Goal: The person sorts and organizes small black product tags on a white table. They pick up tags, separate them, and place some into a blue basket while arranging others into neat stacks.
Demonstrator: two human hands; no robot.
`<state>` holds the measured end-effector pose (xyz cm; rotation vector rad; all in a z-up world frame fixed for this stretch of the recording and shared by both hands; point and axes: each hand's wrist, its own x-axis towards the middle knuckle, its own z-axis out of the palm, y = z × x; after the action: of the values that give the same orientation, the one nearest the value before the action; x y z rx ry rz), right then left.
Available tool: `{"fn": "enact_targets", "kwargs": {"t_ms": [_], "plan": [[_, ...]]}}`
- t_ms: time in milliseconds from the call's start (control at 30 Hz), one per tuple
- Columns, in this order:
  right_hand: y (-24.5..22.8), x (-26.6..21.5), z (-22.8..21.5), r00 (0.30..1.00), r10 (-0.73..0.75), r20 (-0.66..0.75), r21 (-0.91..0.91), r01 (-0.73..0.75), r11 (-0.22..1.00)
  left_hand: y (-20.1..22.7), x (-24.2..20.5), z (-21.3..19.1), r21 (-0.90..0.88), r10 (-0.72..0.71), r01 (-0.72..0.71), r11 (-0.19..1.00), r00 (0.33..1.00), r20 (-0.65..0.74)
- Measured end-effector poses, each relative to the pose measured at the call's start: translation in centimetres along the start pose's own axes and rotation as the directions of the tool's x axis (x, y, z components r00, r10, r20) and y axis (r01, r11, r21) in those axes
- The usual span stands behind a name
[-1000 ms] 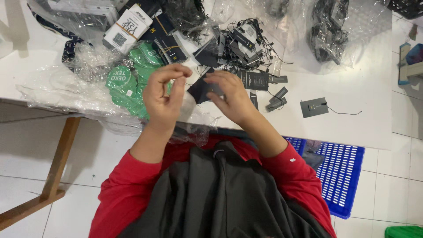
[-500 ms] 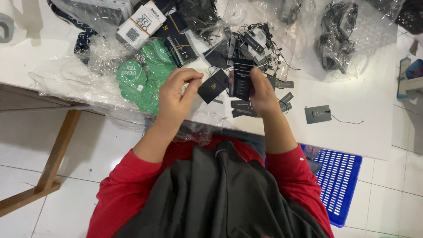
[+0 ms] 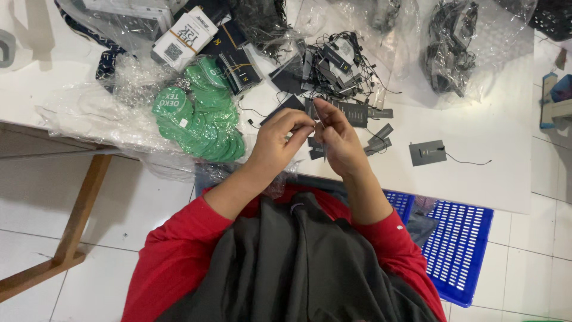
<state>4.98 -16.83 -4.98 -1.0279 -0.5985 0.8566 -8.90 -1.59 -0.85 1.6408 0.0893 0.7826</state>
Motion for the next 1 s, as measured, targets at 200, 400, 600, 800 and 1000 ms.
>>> {"fn": "enact_targets", "kwargs": {"t_ms": [200, 400, 600, 800, 1000], "plan": [[-0.1, -0.9, 0.5, 0.964, -0.063, -0.258, -0.044, 0.054, 0.998, 0.4, 0.0, -0.4, 0.035, -0.040, 0.042, 0.998, 0.997, -0.060], [-0.7, -1.3, 2.0, 0.940, -0.156, -0.303, -0.216, 0.092, 0.972, 1.8, 0.4, -0.5, 0.174, 0.008, -0.010, 0.985, 1.000, 0.013], [-1.2, -2.1, 3.0, 0.943, -0.179, -0.281, -0.346, 0.074, 0.935, 2.0, 0.8, -0.2, 0.293, 0.072, -0.080, 0.953, 0.997, 0.037], [-0.9, -2.6, 4.4, 0.933, -0.323, -0.159, -0.580, 0.176, 0.795, 1.6, 0.7, 0.1, 0.413, 0.137, -0.139, 0.900, 0.990, 0.035], [-1.1, -2.8, 5.0, 0.914, -0.403, -0.047, -0.757, 0.231, 0.611, 1.6, 0.6, 0.0, 0.448, 0.147, -0.152, 0.881, 0.988, 0.047]]}}
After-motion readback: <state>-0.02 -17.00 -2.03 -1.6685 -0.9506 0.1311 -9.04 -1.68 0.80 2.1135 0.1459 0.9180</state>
